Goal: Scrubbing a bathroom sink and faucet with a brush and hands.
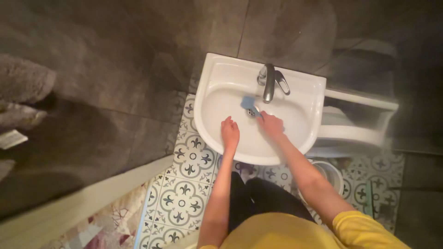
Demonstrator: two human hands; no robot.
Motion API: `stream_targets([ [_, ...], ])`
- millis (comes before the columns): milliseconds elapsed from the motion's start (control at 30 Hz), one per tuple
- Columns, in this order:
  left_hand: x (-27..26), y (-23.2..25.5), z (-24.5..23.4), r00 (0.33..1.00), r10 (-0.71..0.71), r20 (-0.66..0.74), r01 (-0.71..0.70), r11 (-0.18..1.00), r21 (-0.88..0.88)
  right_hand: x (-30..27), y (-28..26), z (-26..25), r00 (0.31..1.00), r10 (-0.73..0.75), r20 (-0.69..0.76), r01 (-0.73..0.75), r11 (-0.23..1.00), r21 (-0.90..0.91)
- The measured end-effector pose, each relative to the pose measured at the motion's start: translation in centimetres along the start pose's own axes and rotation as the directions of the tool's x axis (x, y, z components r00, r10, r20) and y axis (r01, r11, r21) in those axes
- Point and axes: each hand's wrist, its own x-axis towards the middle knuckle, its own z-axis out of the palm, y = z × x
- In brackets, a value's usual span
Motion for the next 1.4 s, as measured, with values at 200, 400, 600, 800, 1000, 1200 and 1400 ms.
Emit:
stream_targets([
  [200, -2.0, 1.9, -0.1, 0.994, -0.105, 0.022, 0.107, 0.990, -0.090, 4.4, -3.8, 2.7, 0.980, -0.168, -0.105, 0.172, 0.985, 0.034],
  [400, -3.1, 1.5, 0.2, 0.996, -0.082, -0.046, 0.078, 0.994, -0.082, 3.5, -6.6, 0.5, 0.971, -0.211, -0.112, 0.213, 0.977, 0.003],
  [600, -3.4, 1.7, 0.4, 0.988, -0.144, -0.046, 0.140, 0.986, -0.087, 0.5, -4.8, -1.5, 0.979, -0.073, -0.189, 0.109, 0.976, 0.187],
  [800, -2.5, 2.2, 0.3, 0.994, -0.098, -0.055, 0.091, 0.990, -0.111, 2.4, -5.6, 3.5, 0.903, -0.181, -0.390, 0.275, 0.941, 0.200],
  [1000, -0.3, 1.1, -2.0, 0.990, -0.124, -0.060, 0.119, 0.990, -0.076, 4.5, -8.7, 6.8, 0.977, -0.125, -0.171, 0.181, 0.913, 0.366],
  [1200, 1.6, -0.7, -2.3, 0.996, -0.089, -0.015, 0.088, 0.995, -0.047, 4.3, -8.0, 4.0, 0.955, -0.218, -0.203, 0.287, 0.854, 0.434],
  [1400, 3.4, -0.3, -2.8, 1.000, -0.002, -0.023, 0.002, 1.000, -0.002, 4.6, -10.7, 4.3, 0.988, -0.138, -0.069, 0.153, 0.815, 0.559],
])
